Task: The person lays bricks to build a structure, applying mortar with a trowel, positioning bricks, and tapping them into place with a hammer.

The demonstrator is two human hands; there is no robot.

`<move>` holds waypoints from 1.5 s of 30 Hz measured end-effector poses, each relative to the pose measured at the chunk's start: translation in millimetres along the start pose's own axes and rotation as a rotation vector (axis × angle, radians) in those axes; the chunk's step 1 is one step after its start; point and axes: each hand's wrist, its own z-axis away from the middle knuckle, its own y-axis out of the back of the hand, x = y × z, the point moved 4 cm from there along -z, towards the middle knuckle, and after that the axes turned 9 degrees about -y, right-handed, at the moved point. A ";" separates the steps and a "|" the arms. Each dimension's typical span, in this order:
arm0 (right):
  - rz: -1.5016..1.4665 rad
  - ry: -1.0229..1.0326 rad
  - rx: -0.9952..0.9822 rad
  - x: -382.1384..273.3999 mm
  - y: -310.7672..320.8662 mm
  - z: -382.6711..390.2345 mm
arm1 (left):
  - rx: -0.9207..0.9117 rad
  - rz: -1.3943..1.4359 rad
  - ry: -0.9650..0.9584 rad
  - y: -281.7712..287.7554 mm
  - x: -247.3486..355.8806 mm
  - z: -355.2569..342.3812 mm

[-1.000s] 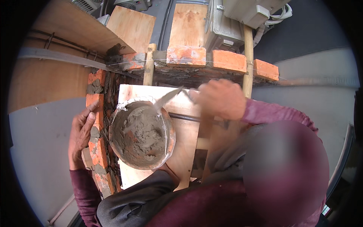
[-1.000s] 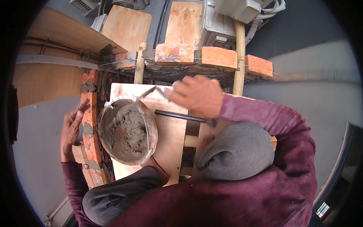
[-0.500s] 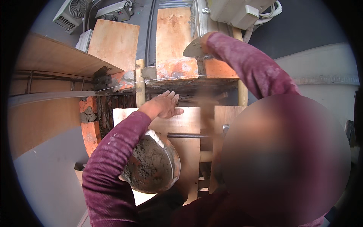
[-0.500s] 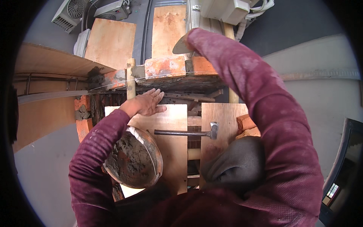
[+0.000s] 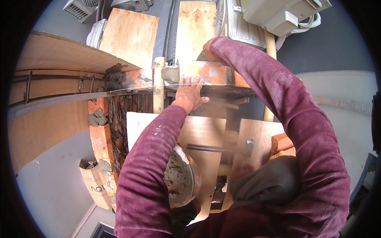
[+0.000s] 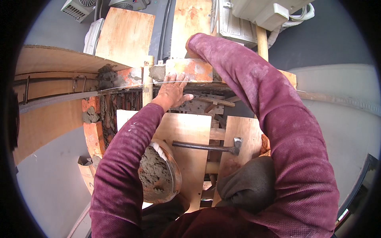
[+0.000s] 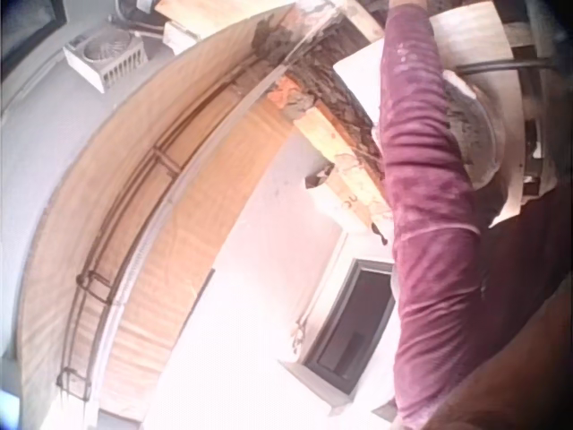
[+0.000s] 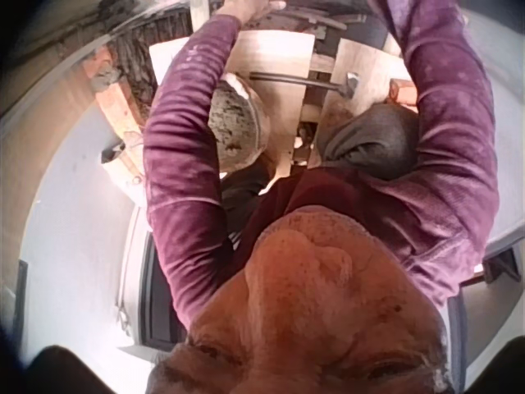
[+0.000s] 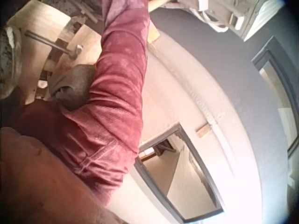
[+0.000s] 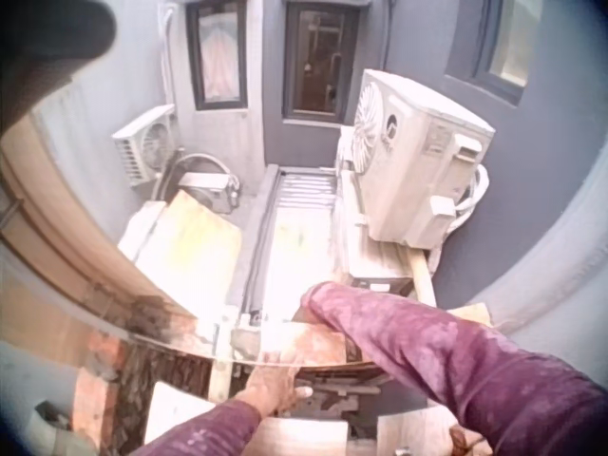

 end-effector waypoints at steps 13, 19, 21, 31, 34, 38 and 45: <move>-0.693 0.103 0.091 41.2 -6.9 6.7 | 0.003 0.042 -0.023 8.8 5.0 -8.4; -1.111 0.115 -0.035 55.2 -34.9 8.7 | 0.012 0.068 -0.019 -1.0 0.6 -11.2; -1.157 0.128 -0.043 54.7 -39.8 5.5 | 0.006 0.087 -0.025 -2.2 -2.0 -10.6; -1.193 0.231 0.063 39.3 -43.4 -10.2 | -0.002 0.109 -0.028 3.9 -3.2 -5.6; -1.131 0.246 0.131 32.9 -26.5 2.3 | -0.043 0.123 -0.013 0.1 -6.6 -3.1; -1.358 0.318 0.118 43.5 -25.0 7.4 | -0.015 0.142 -0.043 4.1 -5.1 -10.1; -1.337 0.380 0.140 13.6 2.6 87.1 | -0.125 0.385 -0.306 54.1 29.6 77.2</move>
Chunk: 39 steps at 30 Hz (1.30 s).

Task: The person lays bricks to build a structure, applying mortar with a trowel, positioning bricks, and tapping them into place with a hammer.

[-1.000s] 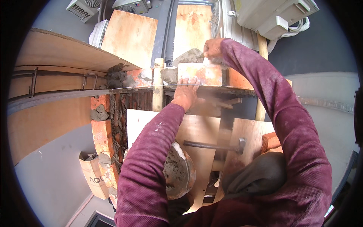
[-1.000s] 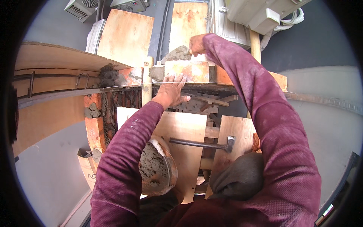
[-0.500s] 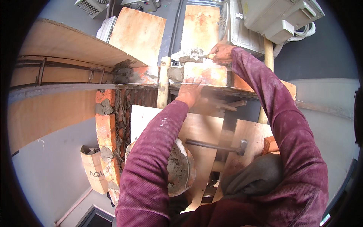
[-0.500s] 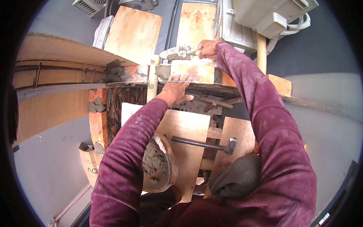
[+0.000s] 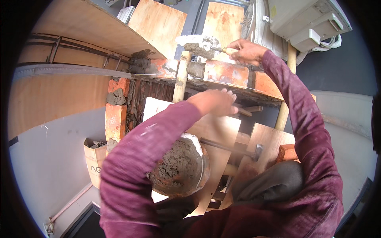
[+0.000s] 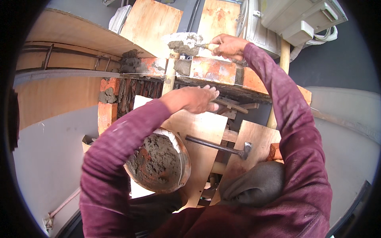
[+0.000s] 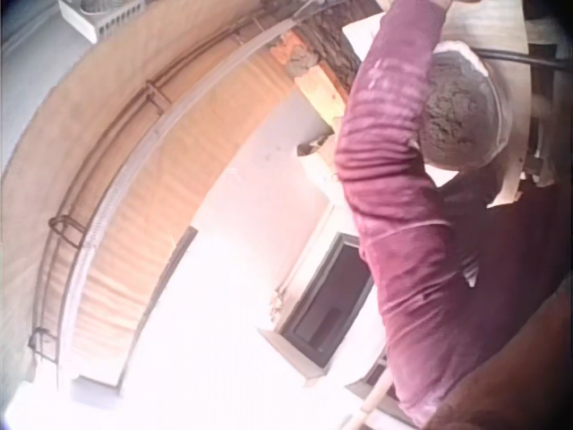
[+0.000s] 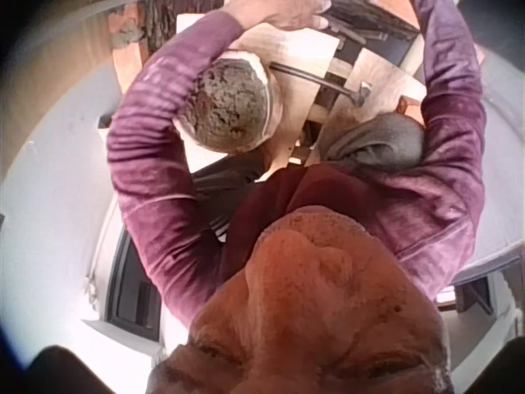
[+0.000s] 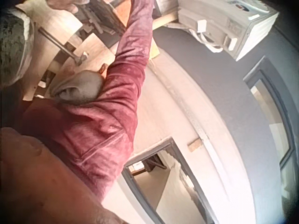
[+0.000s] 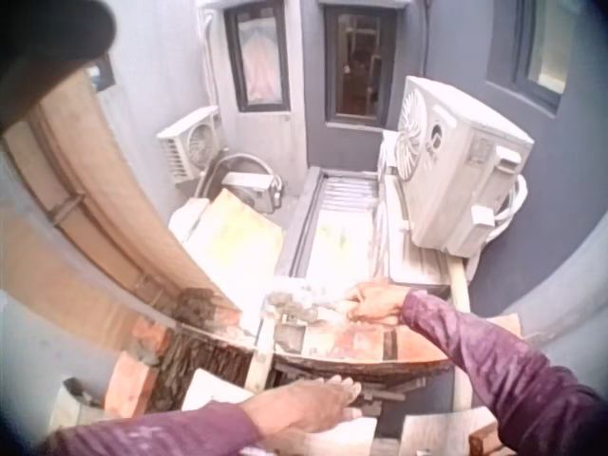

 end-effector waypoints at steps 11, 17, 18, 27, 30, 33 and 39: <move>0.210 -0.061 -0.195 -45.7 -48.2 42.9 | 0.491 0.388 -0.178 -6.7 88.7 324.2; 0.606 0.110 0.093 -107.3 -98.7 -1.1 | 0.807 0.549 -0.377 -97.7 111.8 382.9; 0.762 0.190 0.179 -103.6 -111.6 -22.7 | 0.877 0.616 -0.417 -103.9 107.6 387.9; 1.148 0.430 0.557 -110.9 -100.2 50.9 | 1.746 1.117 0.388 -206.3 44.1 382.2; 1.091 0.364 0.492 -119.8 -78.1 122.9 | 1.808 1.003 0.220 -227.9 41.1 396.7; 1.055 0.161 0.338 -86.3 -90.7 169.2 | 1.808 0.934 -0.246 -195.4 74.9 411.9; 1.366 -0.165 0.063 -2.5 -173.1 112.2 | 1.013 0.675 -0.678 -140.3 65.2 379.3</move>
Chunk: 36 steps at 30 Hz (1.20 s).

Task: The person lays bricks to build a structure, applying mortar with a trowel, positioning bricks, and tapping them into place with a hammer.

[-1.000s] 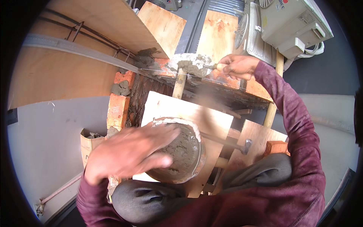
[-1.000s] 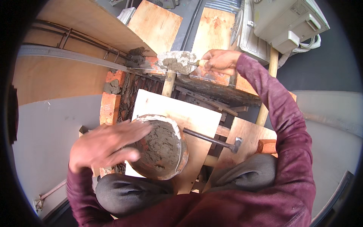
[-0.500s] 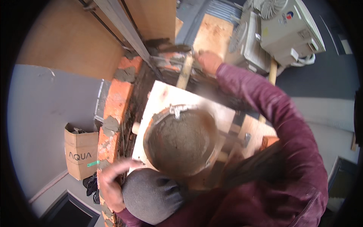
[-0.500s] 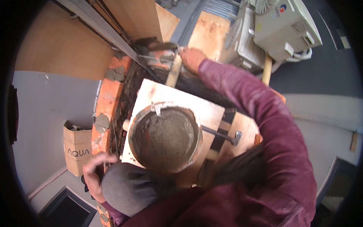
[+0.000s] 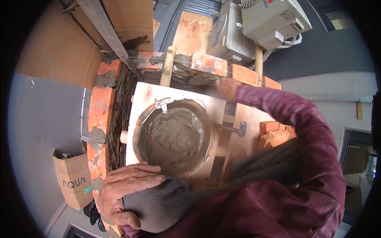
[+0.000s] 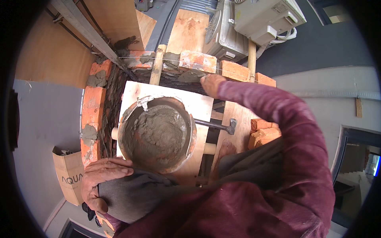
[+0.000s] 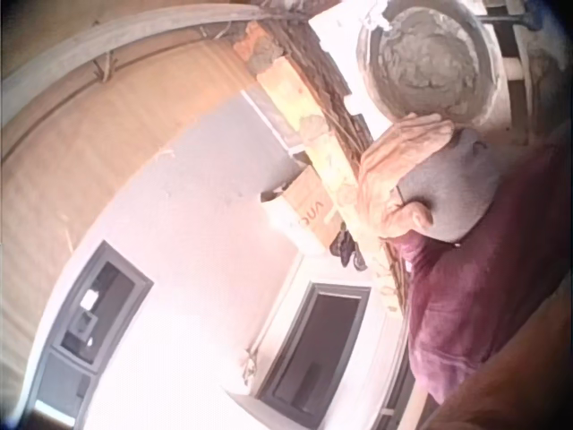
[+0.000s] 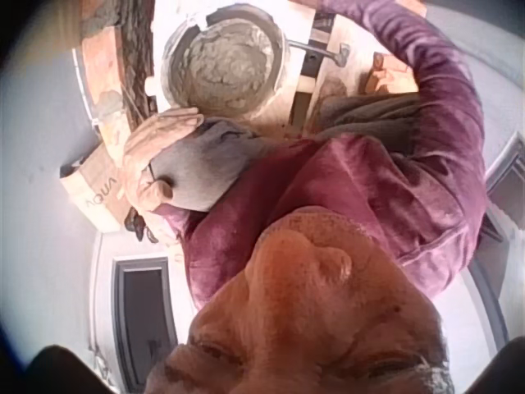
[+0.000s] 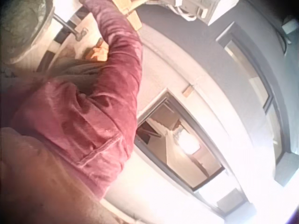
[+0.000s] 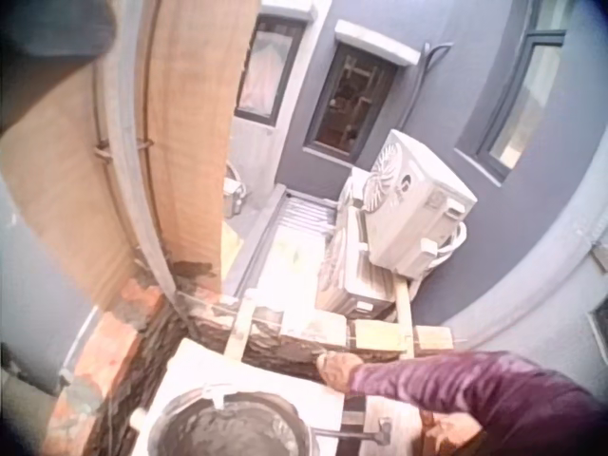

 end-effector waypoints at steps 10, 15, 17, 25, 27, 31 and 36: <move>0.056 -0.295 -0.008 27.6 -105.5 -16.1 | 0.003 0.037 -0.016 -1.5 -18.9 -4.3; 0.216 -0.290 -0.041 70.3 -148.4 25.1 | -0.020 0.107 -0.066 -1.1 -26.6 -6.2; 0.195 -0.243 0.006 71.6 -141.7 38.8 | -0.052 0.119 -0.068 0.0 -28.1 -6.1; -0.547 0.023 0.291 23.2 -60.0 103.1 | -0.026 0.114 -0.054 -4.7 -22.9 -17.6; -0.637 -0.048 0.421 30.5 -47.6 107.0 | -0.050 0.113 -0.076 -6.0 -23.2 -21.3; -0.604 -0.109 0.698 62.3 -33.4 47.9 | -0.050 0.098 -0.100 -9.1 -21.5 -21.9; -0.549 -0.206 0.557 62.4 -40.5 -16.8 | 0.497 -0.166 0.143 -21.3 -4.7 13.3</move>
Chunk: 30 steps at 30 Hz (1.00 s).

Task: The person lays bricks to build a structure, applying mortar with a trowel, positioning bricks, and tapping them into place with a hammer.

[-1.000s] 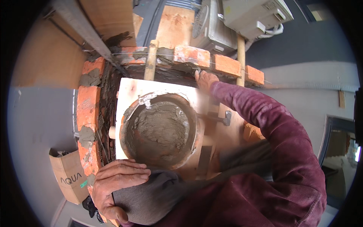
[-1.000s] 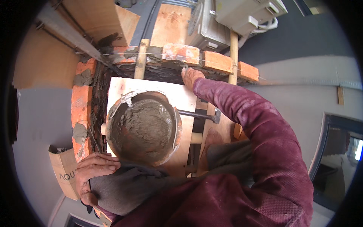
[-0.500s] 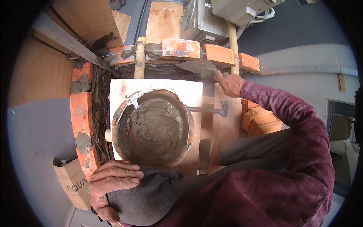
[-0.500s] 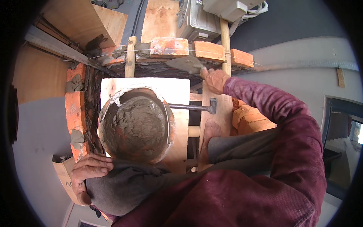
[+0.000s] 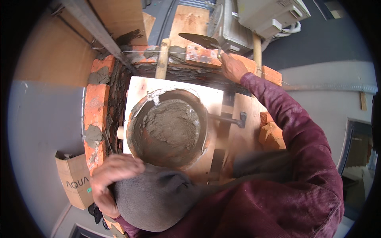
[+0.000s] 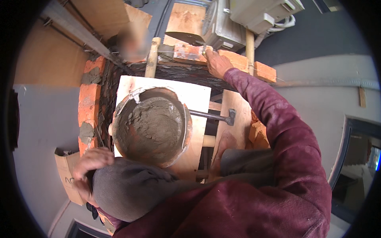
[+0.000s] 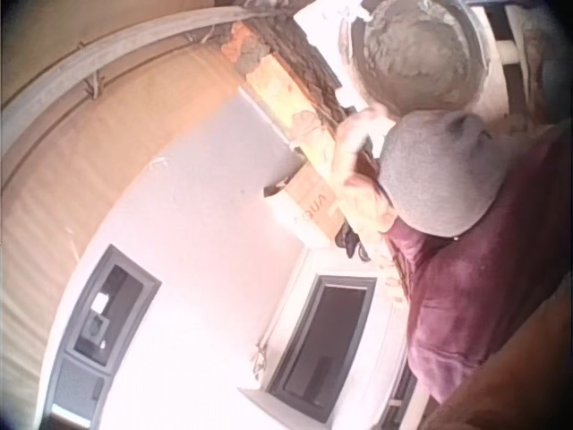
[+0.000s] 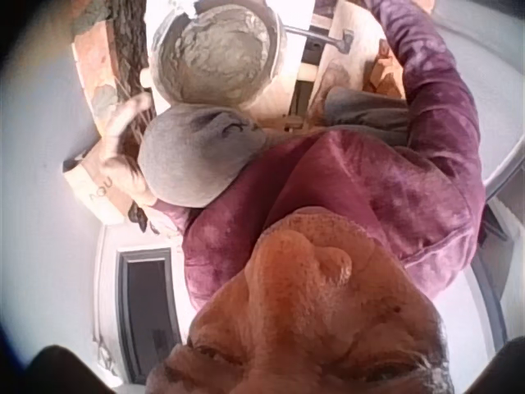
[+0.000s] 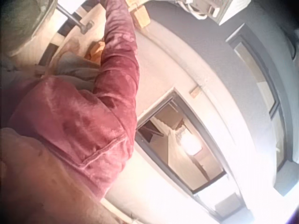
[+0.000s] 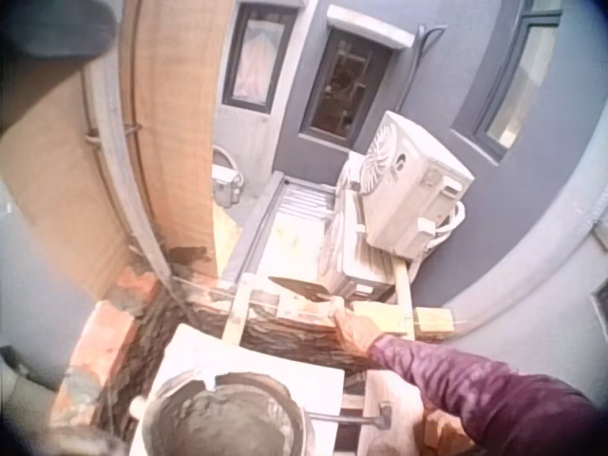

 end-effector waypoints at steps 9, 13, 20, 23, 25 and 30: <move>-0.072 -0.041 -0.022 5.1 73.8 21.1 | 0.329 0.026 0.803 27.4 -144.3 92.4; 0.116 0.389 0.088 -54.3 218.7 78.8 | 0.426 0.400 0.617 4.8 -155.1 84.5; 0.374 0.464 -0.169 -137.6 206.1 154.3 | 0.403 0.417 0.513 -10.2 -157.0 26.7; 0.473 0.490 0.037 -141.0 167.0 143.7 | 0.435 0.352 0.482 -20.2 -108.7 -4.5; 0.482 0.484 0.108 -154.8 141.4 131.5 | 0.436 0.319 0.477 -19.0 -95.9 -11.2; 0.252 0.652 -0.056 -188.1 87.9 120.3 | 0.338 0.203 0.444 -0.6 -91.7 -5.5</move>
